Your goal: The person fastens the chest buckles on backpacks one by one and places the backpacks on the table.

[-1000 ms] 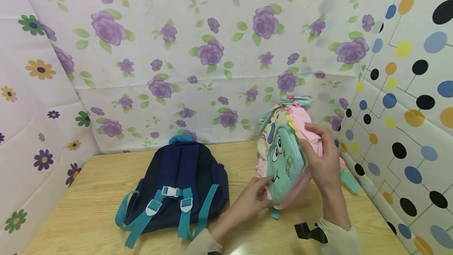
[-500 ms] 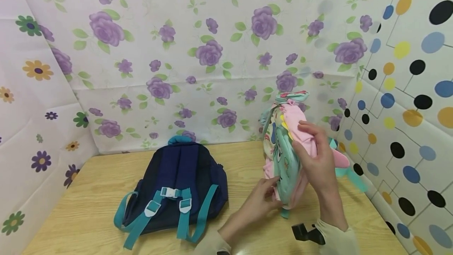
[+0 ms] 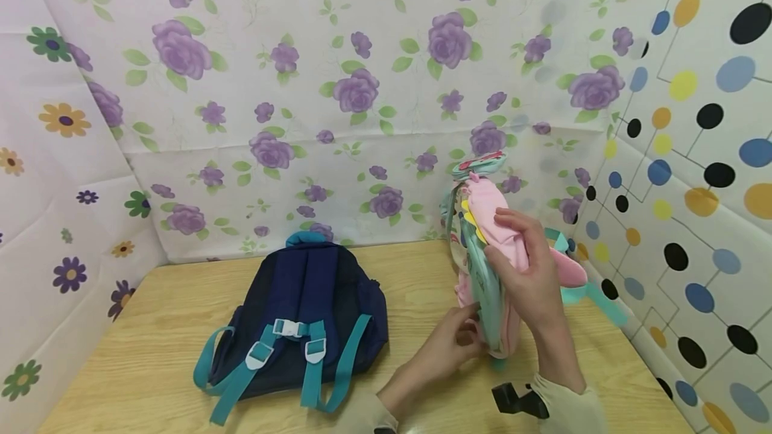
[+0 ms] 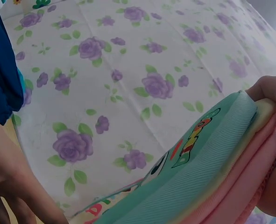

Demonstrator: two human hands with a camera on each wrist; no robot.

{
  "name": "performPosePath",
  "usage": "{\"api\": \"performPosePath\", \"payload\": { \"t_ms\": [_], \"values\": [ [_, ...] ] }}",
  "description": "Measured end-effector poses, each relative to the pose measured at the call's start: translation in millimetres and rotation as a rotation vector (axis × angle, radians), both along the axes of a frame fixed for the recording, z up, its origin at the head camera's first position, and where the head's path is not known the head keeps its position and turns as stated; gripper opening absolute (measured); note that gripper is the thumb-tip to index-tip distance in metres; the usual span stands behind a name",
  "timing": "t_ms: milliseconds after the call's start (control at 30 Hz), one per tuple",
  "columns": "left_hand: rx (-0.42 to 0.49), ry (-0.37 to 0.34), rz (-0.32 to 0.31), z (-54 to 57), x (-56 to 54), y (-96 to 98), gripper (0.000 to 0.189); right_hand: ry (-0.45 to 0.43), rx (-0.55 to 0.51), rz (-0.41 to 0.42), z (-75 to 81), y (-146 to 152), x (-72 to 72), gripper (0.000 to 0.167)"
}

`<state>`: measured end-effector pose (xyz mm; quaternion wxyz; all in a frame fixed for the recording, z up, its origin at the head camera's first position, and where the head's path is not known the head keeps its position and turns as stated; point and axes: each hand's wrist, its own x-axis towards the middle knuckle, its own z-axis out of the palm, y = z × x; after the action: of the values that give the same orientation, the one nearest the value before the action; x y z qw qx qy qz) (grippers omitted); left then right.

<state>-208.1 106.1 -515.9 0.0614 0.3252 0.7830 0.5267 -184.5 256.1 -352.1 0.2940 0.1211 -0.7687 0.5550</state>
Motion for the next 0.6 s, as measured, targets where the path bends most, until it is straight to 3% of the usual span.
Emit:
{"api": "performPosePath", "payload": {
  "t_ms": [367, 600],
  "values": [
    [0.026, -0.068, -0.069, 1.3, -0.2, 3.5, 0.062, -0.001, -0.055, -0.042, -2.5, -3.3, -0.1, 0.044],
    [-0.052, -0.054, -0.043, 6.1, -1.9, -7.4, 0.063, 0.025, -0.078, -0.032, -1.6, -4.2, -1.2, 0.043]
  ]
}}
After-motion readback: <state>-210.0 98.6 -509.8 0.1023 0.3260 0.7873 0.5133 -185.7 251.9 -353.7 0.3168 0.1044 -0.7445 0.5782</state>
